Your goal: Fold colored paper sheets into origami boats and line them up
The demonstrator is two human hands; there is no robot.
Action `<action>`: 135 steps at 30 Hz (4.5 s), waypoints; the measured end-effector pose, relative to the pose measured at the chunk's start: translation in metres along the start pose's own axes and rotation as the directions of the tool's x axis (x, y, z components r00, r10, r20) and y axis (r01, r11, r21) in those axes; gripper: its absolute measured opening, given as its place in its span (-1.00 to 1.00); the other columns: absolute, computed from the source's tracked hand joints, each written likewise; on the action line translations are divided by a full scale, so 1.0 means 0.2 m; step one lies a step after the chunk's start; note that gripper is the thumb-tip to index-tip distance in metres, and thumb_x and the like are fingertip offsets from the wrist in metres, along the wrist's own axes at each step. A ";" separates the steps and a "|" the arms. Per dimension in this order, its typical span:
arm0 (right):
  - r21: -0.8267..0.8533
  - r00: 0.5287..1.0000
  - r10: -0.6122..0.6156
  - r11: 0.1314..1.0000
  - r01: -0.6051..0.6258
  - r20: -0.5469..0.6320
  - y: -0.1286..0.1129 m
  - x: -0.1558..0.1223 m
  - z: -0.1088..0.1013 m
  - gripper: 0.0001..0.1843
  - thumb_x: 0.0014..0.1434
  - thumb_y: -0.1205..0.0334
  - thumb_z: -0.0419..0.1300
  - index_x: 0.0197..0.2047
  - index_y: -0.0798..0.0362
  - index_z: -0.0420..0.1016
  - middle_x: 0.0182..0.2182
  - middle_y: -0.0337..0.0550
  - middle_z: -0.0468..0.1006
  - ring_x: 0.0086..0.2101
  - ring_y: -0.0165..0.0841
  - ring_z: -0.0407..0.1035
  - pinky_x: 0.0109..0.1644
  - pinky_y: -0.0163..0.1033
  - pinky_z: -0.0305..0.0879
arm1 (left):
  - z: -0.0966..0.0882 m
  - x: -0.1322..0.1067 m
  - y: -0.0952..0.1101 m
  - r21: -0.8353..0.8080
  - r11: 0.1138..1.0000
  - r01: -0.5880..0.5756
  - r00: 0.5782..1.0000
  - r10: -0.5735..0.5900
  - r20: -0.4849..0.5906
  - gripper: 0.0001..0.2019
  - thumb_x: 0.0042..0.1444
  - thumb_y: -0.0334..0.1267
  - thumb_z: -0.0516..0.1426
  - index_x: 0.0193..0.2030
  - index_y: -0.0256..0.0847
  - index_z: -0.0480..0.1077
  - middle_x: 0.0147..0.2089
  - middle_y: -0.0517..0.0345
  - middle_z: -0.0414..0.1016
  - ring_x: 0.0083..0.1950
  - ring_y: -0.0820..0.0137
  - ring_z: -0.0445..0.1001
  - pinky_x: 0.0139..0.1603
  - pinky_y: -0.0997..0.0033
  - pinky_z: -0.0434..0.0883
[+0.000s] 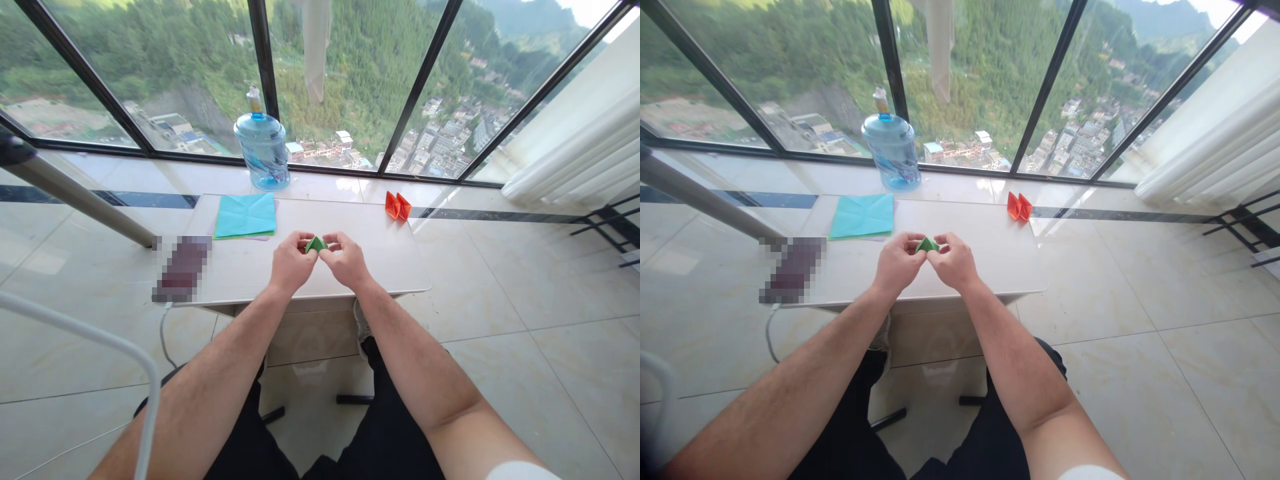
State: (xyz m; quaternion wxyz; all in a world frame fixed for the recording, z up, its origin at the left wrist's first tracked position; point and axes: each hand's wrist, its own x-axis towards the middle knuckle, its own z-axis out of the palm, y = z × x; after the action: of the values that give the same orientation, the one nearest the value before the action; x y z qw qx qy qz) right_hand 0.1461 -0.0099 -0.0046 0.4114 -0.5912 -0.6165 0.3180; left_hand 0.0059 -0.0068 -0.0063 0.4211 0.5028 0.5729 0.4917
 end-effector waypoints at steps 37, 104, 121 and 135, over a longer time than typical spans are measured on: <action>-0.049 0.998 0.031 0.998 -0.033 -0.051 0.02 0.00 0.00 -0.78 0.12 0.12 0.26 -0.51 0.02 0.52 -0.58 -0.29 0.53 -0.49 -0.42 0.35 -0.34 -0.31 0.26 | 0.01 0.01 -0.03 -0.063 0.998 0.007 0.999 -0.004 0.047 -0.91 -0.06 -0.28 0.26 -0.38 -0.22 0.58 -0.48 0.18 0.56 -0.43 0.42 0.45 -0.37 0.48 0.35; -0.561 0.911 -0.399 0.732 0.387 0.107 -0.04 -0.07 0.01 -0.71 0.36 0.24 0.10 0.01 -0.01 0.63 -0.16 -0.08 0.62 -0.10 -0.26 0.43 -0.03 -0.23 0.30 | -0.03 0.02 0.03 0.199 0.975 -0.101 0.991 0.117 -0.068 -0.91 -0.11 -0.30 0.22 -0.41 -0.19 0.54 -0.44 0.21 0.57 -0.36 0.37 0.48 -0.25 0.40 0.40; 0.301 0.999 -0.024 0.954 0.014 0.029 -0.01 0.03 -0.06 -0.66 0.12 0.00 0.36 -0.12 0.03 0.67 -0.25 -0.12 0.72 -0.29 -0.30 0.57 -0.15 -0.18 0.50 | -0.05 0.04 0.05 -0.385 0.922 -0.042 0.988 0.094 0.119 -0.59 -0.18 -0.14 0.46 -0.18 -0.26 0.56 -0.13 -0.01 0.67 -0.09 0.27 0.63 0.06 0.21 0.53; 0.213 0.978 -0.209 0.955 0.204 0.000 -0.02 0.02 -0.10 -0.79 0.08 0.10 0.37 -0.23 0.00 0.60 -0.24 -0.20 0.68 -0.20 -0.32 0.55 -0.07 -0.17 0.48 | -0.09 0.03 0.06 -0.013 0.959 -0.284 0.952 0.283 0.115 -0.81 0.01 -0.19 0.34 -0.23 -0.19 0.63 -0.21 0.07 0.70 -0.19 0.30 0.62 -0.05 0.30 0.53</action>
State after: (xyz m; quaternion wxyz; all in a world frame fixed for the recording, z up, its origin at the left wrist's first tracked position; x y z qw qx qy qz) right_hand 0.1628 -0.0088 0.0083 0.4961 -0.4726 -0.6421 0.3439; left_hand -0.0100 -0.0037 0.0088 0.3779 0.6082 0.4703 0.5159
